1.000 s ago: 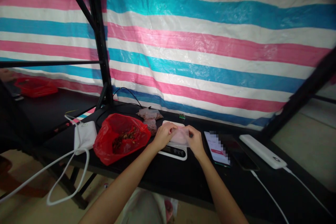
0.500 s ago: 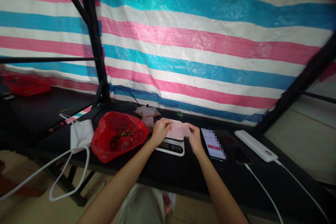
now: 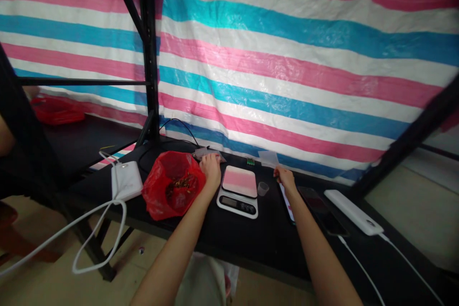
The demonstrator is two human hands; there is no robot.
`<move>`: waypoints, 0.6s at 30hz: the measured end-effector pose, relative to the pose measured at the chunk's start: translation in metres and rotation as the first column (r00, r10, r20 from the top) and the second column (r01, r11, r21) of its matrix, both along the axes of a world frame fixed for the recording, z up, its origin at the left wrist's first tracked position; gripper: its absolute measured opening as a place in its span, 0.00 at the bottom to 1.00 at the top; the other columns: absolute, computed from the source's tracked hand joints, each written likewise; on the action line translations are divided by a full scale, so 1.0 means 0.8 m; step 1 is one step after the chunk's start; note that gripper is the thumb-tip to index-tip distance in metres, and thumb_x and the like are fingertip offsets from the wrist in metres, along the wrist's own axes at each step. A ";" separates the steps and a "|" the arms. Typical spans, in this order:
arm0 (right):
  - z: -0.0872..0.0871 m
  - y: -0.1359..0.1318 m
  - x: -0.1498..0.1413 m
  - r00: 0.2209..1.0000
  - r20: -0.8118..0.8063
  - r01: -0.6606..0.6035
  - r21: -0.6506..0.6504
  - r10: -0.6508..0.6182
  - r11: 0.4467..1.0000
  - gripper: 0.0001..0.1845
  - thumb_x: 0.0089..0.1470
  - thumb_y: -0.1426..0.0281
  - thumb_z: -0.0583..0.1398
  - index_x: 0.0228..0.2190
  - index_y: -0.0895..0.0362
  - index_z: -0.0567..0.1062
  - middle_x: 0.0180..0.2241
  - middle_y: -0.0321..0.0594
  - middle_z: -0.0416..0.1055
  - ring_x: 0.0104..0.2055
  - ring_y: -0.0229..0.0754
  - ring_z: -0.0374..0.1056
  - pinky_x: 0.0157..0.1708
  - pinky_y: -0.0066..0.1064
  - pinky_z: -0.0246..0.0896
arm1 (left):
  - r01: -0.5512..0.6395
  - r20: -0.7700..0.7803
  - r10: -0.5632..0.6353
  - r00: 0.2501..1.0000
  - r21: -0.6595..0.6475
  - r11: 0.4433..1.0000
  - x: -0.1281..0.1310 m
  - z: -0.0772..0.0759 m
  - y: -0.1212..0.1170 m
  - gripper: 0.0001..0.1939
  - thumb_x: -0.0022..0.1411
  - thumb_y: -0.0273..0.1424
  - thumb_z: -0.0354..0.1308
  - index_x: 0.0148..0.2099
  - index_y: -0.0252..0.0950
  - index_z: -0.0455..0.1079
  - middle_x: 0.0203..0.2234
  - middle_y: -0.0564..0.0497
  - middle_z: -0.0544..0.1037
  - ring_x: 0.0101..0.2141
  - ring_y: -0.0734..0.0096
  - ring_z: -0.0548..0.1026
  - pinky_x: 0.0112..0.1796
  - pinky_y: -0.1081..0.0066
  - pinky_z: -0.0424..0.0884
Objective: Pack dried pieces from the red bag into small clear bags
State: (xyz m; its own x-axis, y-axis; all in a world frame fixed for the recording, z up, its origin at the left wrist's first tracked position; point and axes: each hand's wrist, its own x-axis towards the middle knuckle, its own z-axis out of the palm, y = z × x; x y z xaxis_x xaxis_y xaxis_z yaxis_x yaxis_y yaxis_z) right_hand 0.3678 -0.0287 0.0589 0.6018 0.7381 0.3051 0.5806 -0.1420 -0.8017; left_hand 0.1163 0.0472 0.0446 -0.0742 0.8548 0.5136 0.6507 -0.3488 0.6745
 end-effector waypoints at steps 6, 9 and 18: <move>0.019 -0.006 0.035 0.962 0.249 0.206 -0.387 -0.113 0.899 0.21 0.46 0.54 0.56 0.20 0.60 0.74 0.18 0.45 0.71 0.27 0.47 0.70 0.30 0.37 0.63 | -0.153 -0.292 0.082 0.953 -0.229 0.961 -0.011 -0.011 0.009 0.13 0.62 0.28 0.44 0.42 0.30 0.68 0.41 0.36 0.68 0.42 0.51 0.65 0.40 0.57 0.59; 0.032 -0.022 0.047 0.902 0.399 0.346 -0.440 -0.164 0.829 0.23 0.49 0.53 0.54 0.26 0.60 0.76 0.29 0.53 0.74 0.39 0.56 0.69 0.39 0.46 0.60 | -0.183 -0.382 0.080 0.921 -0.242 0.953 -0.016 -0.008 0.004 0.13 0.59 0.23 0.44 0.44 0.31 0.66 0.42 0.37 0.67 0.43 0.51 0.66 0.37 0.60 0.62; -0.004 -0.142 0.132 0.858 0.495 0.470 -0.645 -0.139 0.602 0.31 0.48 0.54 0.57 0.49 0.60 0.65 0.49 0.55 0.66 0.51 0.58 0.62 0.46 0.46 0.55 | -0.068 -0.291 0.009 0.957 -0.191 0.979 -0.030 0.011 -0.004 0.12 0.59 0.22 0.44 0.38 0.29 0.70 0.38 0.39 0.71 0.38 0.57 0.72 0.36 0.65 0.66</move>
State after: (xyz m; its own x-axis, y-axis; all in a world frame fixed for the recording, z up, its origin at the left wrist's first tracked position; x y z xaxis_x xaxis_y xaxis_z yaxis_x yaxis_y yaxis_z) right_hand 0.4731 -0.1425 0.0555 0.7994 0.6007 -0.0011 0.5984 -0.7964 -0.0876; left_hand 0.0919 0.0442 0.0538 0.0168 0.9404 0.3395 0.8373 -0.1989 0.5093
